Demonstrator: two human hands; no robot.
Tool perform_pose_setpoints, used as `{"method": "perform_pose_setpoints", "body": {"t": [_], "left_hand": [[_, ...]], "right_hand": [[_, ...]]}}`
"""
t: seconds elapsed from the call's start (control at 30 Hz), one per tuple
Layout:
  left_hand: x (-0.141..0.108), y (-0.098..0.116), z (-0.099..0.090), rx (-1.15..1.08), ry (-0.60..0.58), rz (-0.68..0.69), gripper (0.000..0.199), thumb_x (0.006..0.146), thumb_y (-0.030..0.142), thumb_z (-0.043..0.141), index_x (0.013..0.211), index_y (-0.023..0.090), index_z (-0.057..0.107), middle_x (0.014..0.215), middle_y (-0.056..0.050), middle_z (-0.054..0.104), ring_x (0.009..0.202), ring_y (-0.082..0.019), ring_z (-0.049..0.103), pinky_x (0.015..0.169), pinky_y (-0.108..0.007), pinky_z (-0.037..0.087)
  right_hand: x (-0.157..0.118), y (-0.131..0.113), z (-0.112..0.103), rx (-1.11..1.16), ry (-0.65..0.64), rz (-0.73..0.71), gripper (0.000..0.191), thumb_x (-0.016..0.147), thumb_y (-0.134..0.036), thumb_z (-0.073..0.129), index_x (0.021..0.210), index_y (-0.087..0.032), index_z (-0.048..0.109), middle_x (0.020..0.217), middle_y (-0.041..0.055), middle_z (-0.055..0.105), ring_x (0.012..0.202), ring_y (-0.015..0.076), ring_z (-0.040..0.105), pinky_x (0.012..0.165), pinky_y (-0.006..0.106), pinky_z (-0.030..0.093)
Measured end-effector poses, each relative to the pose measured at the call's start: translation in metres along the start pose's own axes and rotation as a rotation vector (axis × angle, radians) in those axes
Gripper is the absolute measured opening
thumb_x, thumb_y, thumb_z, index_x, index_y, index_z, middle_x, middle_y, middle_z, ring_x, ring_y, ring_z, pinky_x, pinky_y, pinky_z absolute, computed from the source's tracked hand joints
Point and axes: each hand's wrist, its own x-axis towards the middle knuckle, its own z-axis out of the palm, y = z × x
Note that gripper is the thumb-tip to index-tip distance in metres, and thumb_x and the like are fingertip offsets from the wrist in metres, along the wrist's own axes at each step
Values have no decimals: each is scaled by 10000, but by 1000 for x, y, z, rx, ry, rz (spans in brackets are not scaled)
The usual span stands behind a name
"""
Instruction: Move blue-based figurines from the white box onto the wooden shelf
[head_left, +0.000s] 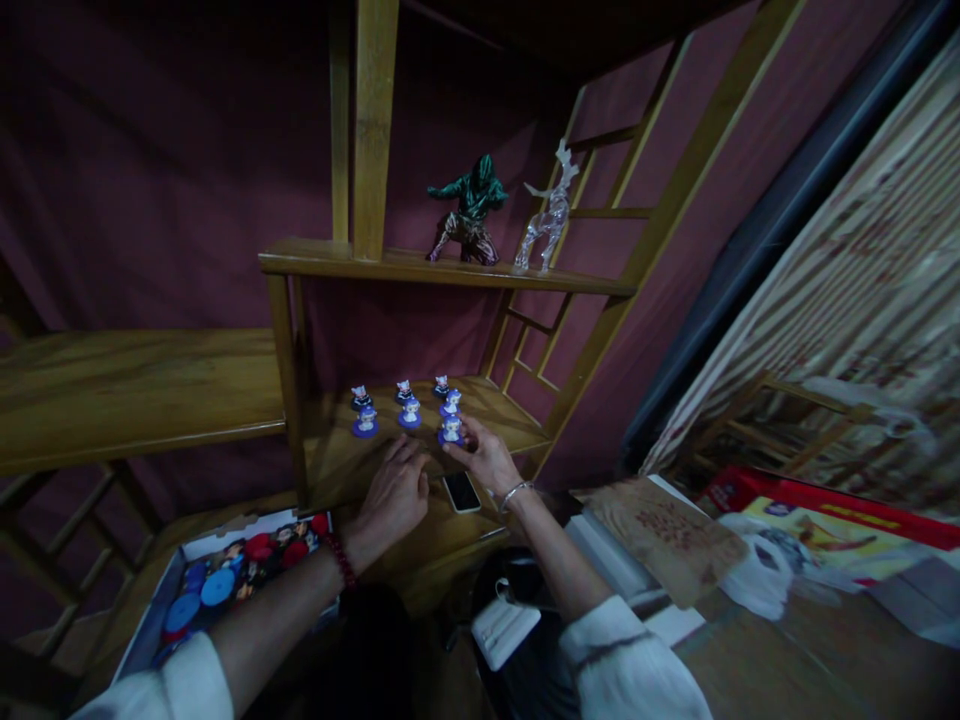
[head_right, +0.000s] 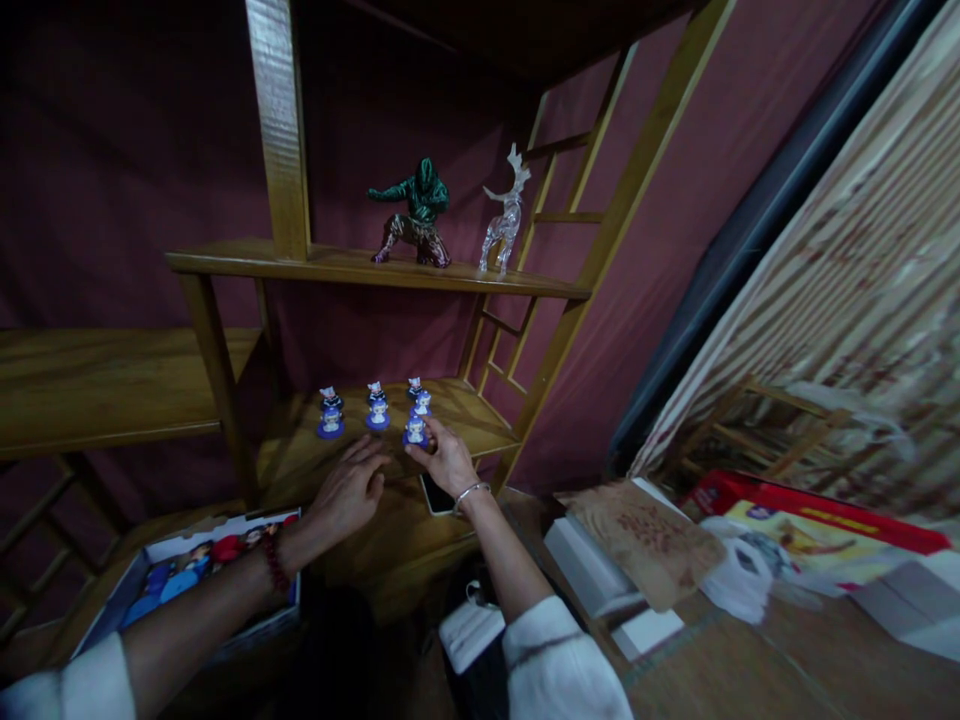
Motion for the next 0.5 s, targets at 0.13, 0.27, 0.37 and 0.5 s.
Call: {"method": "perform_pose_setpoints", "body": {"t": [0.13, 0.27, 0.37, 0.5], "left_hand": [[1, -7, -1, 39, 14, 5, 318, 757, 103, 410, 999, 137, 614, 1168, -93, 568, 1198, -221, 404, 1022, -406, 341], [-1, -15, -7, 65, 64, -20, 309, 764, 101, 403, 990, 133, 611, 1142, -103, 578, 1169, -215, 430, 1007, -393, 355], [-6, -20, -15, 91, 107, -53, 301, 761, 96, 404, 976, 124, 612, 1097, -106, 591, 1085, -209, 486, 973, -364, 386], [-15, -24, -26, 126, 170, -145, 285, 756, 111, 419, 963, 159, 611, 1067, -84, 582, 1029, -210, 500, 918, -353, 420]], "right_hand": [[3, -5, 6, -2, -13, -21, 478, 705, -355, 617, 1147, -209, 509, 854, 12, 609, 753, 139, 553, 721, 271, 454], [8, -14, 14, 3, -12, -55, 483, 696, -361, 624, 1137, -196, 517, 869, 28, 612, 761, 144, 558, 725, 273, 454], [12, -22, 21, 35, -34, -68, 468, 699, -360, 621, 1126, -195, 523, 867, 25, 616, 742, 141, 566, 707, 270, 460], [17, -36, 31, 49, -64, -84, 469, 697, -344, 629, 1131, -201, 523, 835, 11, 622, 729, 137, 569, 698, 268, 461]]}}
